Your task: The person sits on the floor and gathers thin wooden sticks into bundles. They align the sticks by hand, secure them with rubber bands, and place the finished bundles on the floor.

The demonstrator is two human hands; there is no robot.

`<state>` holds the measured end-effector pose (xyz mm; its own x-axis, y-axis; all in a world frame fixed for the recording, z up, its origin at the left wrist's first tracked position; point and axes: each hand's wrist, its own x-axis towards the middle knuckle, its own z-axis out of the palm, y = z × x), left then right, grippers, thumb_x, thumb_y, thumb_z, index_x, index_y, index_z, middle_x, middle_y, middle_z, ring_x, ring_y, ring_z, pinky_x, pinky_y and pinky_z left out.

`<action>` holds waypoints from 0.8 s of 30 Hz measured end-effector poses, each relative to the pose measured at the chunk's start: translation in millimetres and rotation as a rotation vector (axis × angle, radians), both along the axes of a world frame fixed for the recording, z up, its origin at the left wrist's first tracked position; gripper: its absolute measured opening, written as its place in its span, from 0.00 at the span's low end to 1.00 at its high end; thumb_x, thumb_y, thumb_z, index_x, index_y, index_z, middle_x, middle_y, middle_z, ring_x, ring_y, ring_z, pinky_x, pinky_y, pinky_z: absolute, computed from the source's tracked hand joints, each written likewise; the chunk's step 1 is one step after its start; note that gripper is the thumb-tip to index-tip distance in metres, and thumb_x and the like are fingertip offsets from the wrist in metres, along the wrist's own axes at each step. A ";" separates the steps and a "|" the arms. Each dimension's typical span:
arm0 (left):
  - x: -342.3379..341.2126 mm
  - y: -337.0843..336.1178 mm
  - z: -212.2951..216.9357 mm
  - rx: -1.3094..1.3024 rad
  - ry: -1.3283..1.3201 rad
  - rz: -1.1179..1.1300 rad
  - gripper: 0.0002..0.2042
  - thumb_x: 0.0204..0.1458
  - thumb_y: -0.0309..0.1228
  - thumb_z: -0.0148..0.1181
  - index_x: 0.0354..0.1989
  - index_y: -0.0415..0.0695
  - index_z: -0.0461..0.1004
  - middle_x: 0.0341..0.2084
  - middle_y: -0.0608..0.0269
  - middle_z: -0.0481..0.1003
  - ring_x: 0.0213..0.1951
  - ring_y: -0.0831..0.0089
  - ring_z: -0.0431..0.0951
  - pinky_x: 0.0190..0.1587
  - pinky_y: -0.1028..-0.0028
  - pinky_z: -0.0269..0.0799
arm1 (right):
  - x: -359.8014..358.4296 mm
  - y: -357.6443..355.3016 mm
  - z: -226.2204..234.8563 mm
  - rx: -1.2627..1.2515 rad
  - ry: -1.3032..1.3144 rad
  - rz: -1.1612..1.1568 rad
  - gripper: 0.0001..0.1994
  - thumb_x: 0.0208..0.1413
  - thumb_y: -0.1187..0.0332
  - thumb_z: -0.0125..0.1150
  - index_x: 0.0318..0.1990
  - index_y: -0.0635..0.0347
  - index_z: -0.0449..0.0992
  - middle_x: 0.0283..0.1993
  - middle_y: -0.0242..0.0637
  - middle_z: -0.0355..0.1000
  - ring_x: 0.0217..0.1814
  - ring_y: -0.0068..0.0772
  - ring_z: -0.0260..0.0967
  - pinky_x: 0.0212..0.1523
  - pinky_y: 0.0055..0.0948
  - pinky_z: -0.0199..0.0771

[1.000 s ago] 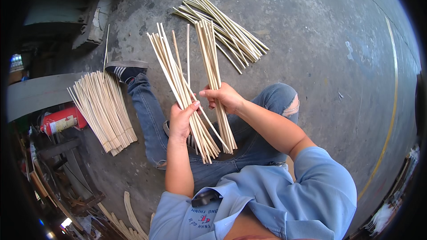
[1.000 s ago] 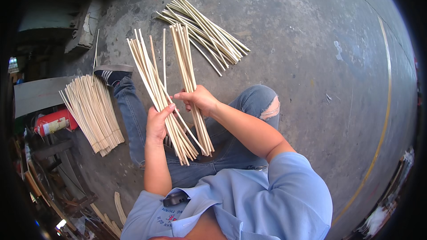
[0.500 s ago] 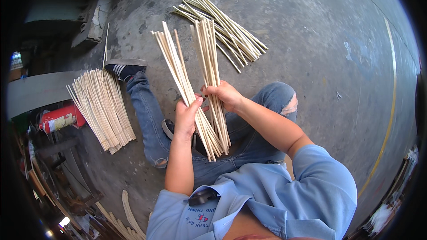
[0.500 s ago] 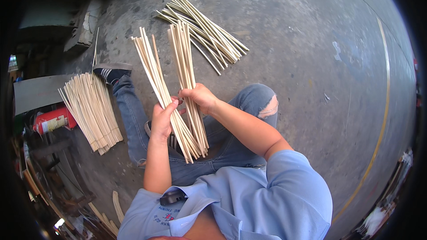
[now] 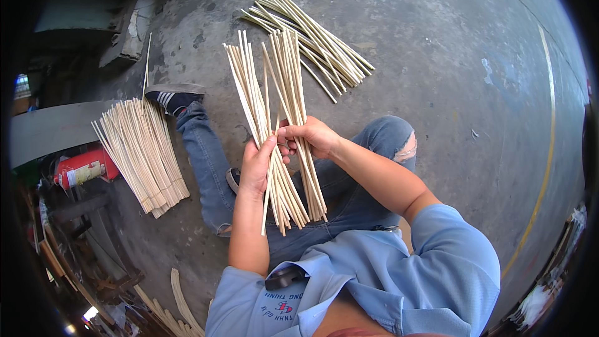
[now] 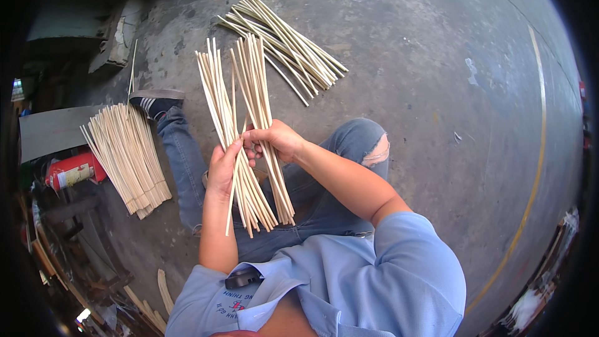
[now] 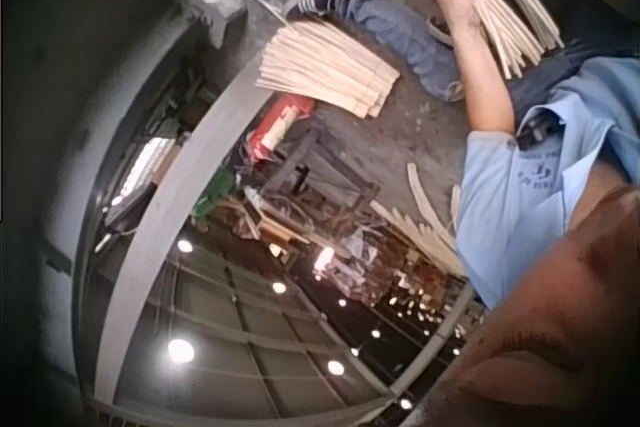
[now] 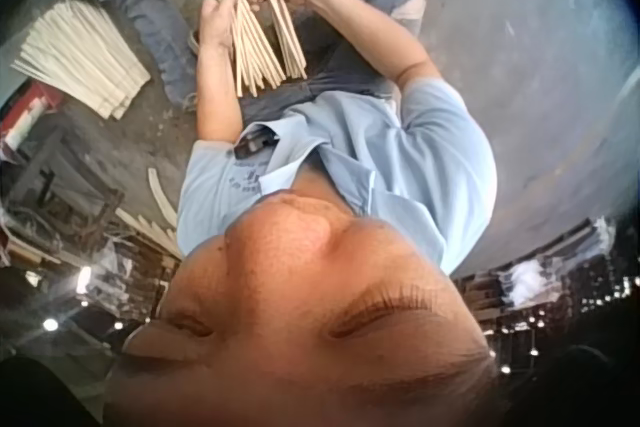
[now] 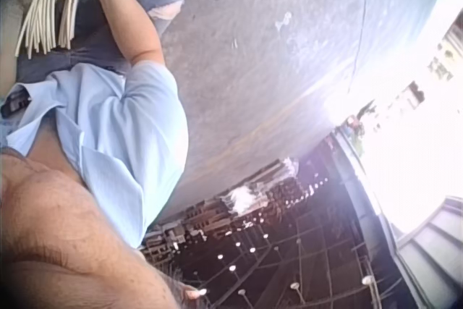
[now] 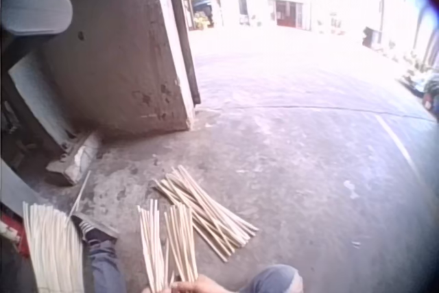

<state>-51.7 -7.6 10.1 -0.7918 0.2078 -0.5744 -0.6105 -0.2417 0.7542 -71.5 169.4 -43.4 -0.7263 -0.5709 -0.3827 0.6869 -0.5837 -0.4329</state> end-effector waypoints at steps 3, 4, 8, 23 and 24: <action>0.6 1.7 -4.7 -0.050 0.014 -0.056 0.13 0.64 0.28 0.57 0.54 0.35 0.72 0.35 0.59 0.78 0.34 0.71 0.82 0.35 0.73 0.83 | 0.1 -3.0 -0.9 0.037 -0.056 -0.027 0.09 0.57 0.71 0.68 0.41 0.65 0.77 0.30 0.38 0.76 0.26 0.27 0.74 0.27 0.28 0.76; 0.7 2.9 -6.2 -0.062 0.018 -0.072 0.14 0.63 0.28 0.58 0.55 0.35 0.72 0.36 0.58 0.78 0.34 0.71 0.82 0.35 0.72 0.84 | 0.7 -2.0 -1.1 0.075 -0.070 -0.027 0.10 0.57 0.71 0.69 0.41 0.65 0.77 0.30 0.38 0.76 0.26 0.27 0.74 0.25 0.29 0.77; 4.9 4.9 -10.5 -0.067 0.001 -0.052 0.16 0.61 0.27 0.63 0.55 0.37 0.71 0.38 0.59 0.79 0.35 0.71 0.83 0.36 0.71 0.85 | 2.4 -4.0 7.7 0.161 -0.135 -0.033 0.12 0.54 0.71 0.70 0.43 0.67 0.77 0.32 0.40 0.76 0.29 0.32 0.77 0.24 0.35 0.83; 5.2 -8.1 -10.9 -0.025 -0.058 -0.028 0.14 0.63 0.28 0.61 0.54 0.36 0.73 0.34 0.59 0.78 0.34 0.71 0.81 0.38 0.70 0.84 | -0.4 -4.2 0.4 0.218 -0.062 -0.036 0.12 0.53 0.71 0.72 0.43 0.66 0.79 0.25 0.32 0.72 0.22 0.24 0.67 0.25 0.24 0.69; 4.9 -3.9 -10.0 0.001 -0.037 -0.039 0.15 0.62 0.28 0.61 0.55 0.36 0.73 0.34 0.59 0.78 0.34 0.72 0.81 0.37 0.70 0.84 | -0.4 -4.8 0.8 0.210 -0.056 -0.037 0.13 0.53 0.71 0.71 0.43 0.66 0.79 0.25 0.32 0.72 0.22 0.24 0.67 0.25 0.24 0.68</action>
<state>-46.8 -11.5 0.1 -0.7613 0.2390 -0.6027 -0.6469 -0.2179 0.7308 -71.9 164.7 -42.6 -0.7196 -0.4480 -0.5305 0.6931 -0.5102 -0.5093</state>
